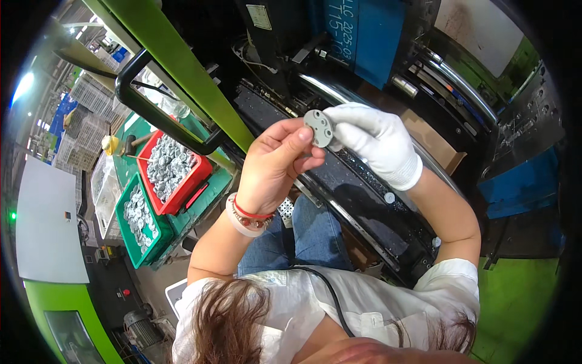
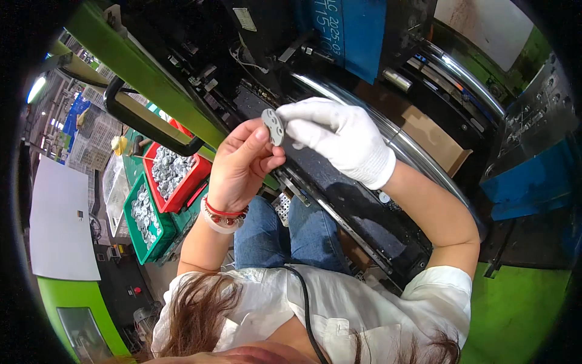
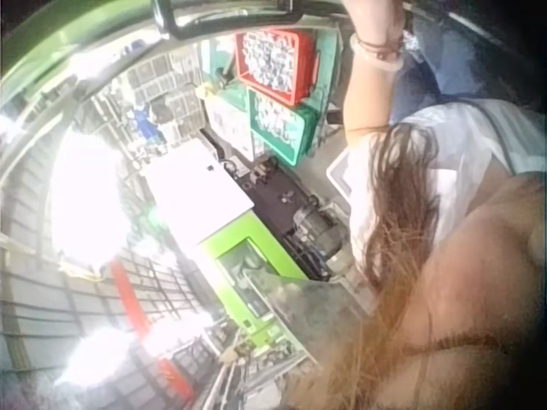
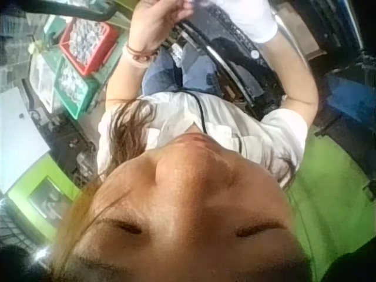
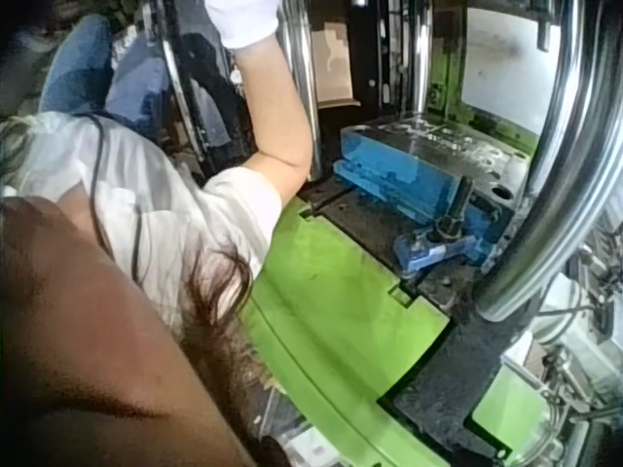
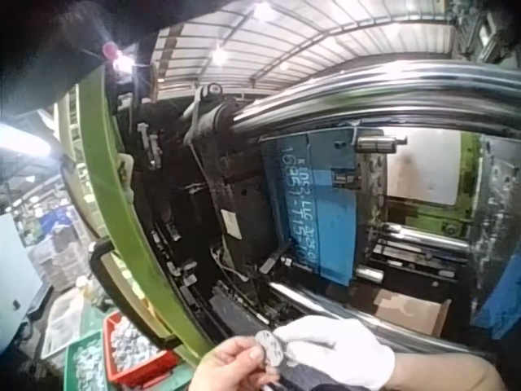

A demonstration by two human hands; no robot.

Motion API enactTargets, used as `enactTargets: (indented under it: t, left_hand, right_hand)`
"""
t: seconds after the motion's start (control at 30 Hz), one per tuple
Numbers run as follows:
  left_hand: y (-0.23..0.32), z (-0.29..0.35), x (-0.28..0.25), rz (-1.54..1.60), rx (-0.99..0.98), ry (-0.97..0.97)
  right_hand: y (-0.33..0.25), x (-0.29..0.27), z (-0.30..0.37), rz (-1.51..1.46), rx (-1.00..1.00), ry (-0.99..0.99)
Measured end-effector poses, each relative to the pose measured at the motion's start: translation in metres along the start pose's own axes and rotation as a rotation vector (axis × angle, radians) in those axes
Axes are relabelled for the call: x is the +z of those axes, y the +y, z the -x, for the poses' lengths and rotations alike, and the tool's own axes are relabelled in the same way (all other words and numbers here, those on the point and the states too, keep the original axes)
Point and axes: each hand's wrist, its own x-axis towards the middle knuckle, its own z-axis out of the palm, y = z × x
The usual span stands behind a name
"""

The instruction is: Placing components into an injection molding machine and operating the equipment.

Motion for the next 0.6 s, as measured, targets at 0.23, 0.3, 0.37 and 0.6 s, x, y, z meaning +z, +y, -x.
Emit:
enactTargets:
  t: [0.23,0.3,0.37,0.6]
  left_hand:
    - [-0.007,-0.007,-0.004,0.057,-0.108,-0.099]
    - [-0.006,-0.010,-0.007,0.024,-0.120,-0.115]
    - [-0.005,-0.014,-0.010,-0.003,-0.132,-0.127]
    - [-0.006,-0.010,-0.003,0.013,-0.095,-0.123]
  right_hand:
    - [0.000,0.004,0.002,-0.051,0.000,0.017]
    - [0.000,-0.001,0.000,-0.021,-0.004,-0.005]
    - [0.002,-0.005,-0.004,0.010,-0.003,-0.031]
    - [-0.003,-0.009,-0.009,-0.090,0.112,0.044]
